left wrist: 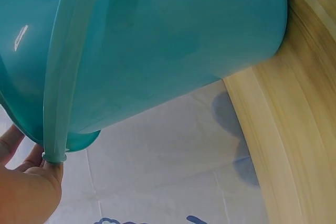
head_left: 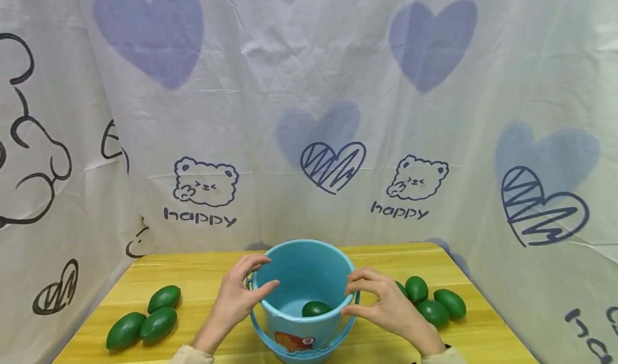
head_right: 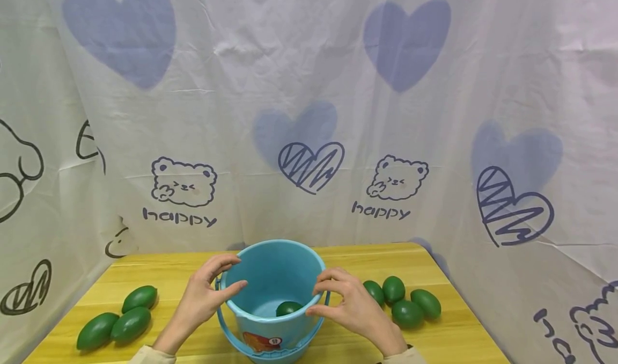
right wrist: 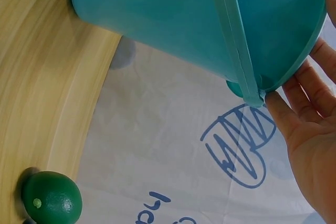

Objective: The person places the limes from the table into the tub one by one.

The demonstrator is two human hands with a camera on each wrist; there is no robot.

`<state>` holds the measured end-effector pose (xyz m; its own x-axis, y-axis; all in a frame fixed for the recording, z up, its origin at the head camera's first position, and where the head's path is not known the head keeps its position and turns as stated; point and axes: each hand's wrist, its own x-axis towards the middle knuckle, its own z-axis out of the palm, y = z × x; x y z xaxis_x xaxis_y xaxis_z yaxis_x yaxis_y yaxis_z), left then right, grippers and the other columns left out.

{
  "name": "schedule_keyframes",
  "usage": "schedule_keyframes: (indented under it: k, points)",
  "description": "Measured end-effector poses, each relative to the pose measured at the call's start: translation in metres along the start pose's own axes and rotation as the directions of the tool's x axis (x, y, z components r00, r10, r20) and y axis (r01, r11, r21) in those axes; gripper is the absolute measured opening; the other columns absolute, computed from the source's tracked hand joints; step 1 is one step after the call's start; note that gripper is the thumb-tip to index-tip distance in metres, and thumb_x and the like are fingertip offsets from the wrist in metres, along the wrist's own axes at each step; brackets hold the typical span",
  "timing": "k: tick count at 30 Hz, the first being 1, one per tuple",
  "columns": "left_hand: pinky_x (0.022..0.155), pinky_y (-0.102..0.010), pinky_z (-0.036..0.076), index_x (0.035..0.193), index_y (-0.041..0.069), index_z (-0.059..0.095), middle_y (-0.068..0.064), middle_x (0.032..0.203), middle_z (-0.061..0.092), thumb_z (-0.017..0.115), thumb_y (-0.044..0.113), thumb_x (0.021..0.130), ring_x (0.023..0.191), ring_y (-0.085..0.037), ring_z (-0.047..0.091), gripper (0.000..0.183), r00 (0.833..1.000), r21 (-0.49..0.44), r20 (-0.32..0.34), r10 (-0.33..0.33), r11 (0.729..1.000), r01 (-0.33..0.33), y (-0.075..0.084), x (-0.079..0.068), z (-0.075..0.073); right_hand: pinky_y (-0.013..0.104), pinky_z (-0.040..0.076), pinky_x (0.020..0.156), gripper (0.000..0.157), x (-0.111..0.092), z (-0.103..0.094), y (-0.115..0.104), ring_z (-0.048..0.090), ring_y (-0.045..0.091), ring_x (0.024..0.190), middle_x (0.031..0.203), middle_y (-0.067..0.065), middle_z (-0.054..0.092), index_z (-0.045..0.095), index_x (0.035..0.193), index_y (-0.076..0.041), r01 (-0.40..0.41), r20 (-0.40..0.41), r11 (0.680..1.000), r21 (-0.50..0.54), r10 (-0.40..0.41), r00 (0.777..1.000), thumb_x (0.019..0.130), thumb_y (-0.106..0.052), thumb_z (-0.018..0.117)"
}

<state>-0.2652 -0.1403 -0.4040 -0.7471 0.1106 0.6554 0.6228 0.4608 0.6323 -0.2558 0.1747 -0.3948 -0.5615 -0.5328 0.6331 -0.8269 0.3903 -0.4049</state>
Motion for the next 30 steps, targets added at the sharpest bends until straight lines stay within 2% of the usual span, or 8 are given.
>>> schedule_keyframes:
  k: [5,7,15,17,23,30]
  points:
    - [0.084,-0.038,0.050,0.107,0.025,0.060,0.007,0.111,0.056,0.078,0.030,0.071,0.100,-0.015,0.057,0.041,1.000,0.022,-0.006,-0.015,1.000,0.015,0.001,0.000,0.000,0.031,0.050,0.082,0.024,0.005,-0.007,-0.020,0.056,0.019,0.095,0.101,-0.004,0.057,0.065,0.089,-0.022,0.006,-0.003,1.000,0.014,-0.006,1.000,0.069,-0.021,0.078]
    - [0.084,-0.038,0.050,0.108,0.024,0.060,0.006,0.111,0.055,0.078,0.029,0.071,0.100,-0.015,0.057,0.041,1.000,0.030,-0.013,0.002,1.000,-0.002,0.002,-0.001,-0.001,0.031,0.050,0.082,0.024,0.006,-0.009,-0.026,0.056,0.020,0.094,0.101,-0.004,0.057,0.065,0.088,-0.022,0.011,-0.003,1.000,0.010,-0.011,1.000,0.069,-0.020,0.078]
    - [0.081,-0.040,0.050,0.110,0.014,0.062,-0.001,0.113,0.057,0.075,0.025,0.075,0.102,-0.016,0.054,0.039,0.997,0.077,-0.040,0.061,0.995,-0.058,0.003,-0.001,-0.004,0.031,0.050,0.081,0.024,0.008,-0.012,-0.030,0.056,0.020,0.094,0.101,-0.003,0.057,0.065,0.089,-0.021,-0.009,0.010,1.000,0.015,0.009,1.000,0.069,-0.020,0.078]
    - [0.083,-0.039,0.050,0.110,0.012,0.062,0.000,0.113,0.058,0.074,0.026,0.076,0.102,-0.015,0.054,0.039,0.998,0.079,-0.042,0.054,0.996,-0.050,0.002,-0.001,-0.005,0.030,0.050,0.082,0.024,0.008,-0.011,-0.030,0.056,0.019,0.095,0.101,-0.003,0.057,0.065,0.089,-0.021,-0.019,0.013,1.000,0.017,0.019,1.000,0.069,-0.020,0.078]
    - [0.083,-0.041,0.050,0.111,0.014,0.063,0.005,0.111,0.058,0.071,0.031,0.078,0.103,-0.015,0.054,0.038,0.998,0.076,-0.055,0.001,0.997,0.004,-0.003,-0.005,-0.010,0.029,0.050,0.082,0.024,0.009,-0.011,-0.030,0.056,0.019,0.095,0.101,-0.003,0.058,0.065,0.088,-0.021,-0.028,0.016,1.000,0.011,0.027,0.999,0.069,-0.020,0.079]
    - [0.082,-0.035,0.051,0.115,0.020,0.060,0.006,0.112,0.057,0.065,0.036,0.082,0.102,-0.014,0.055,0.037,0.998,0.108,-0.031,-0.049,0.993,0.052,-0.008,-0.011,-0.020,0.030,0.050,0.081,0.024,0.008,-0.012,-0.030,0.056,0.020,0.093,0.101,-0.003,0.057,0.065,0.088,-0.020,0.001,0.003,1.000,0.008,-0.001,1.000,0.068,-0.019,0.079]
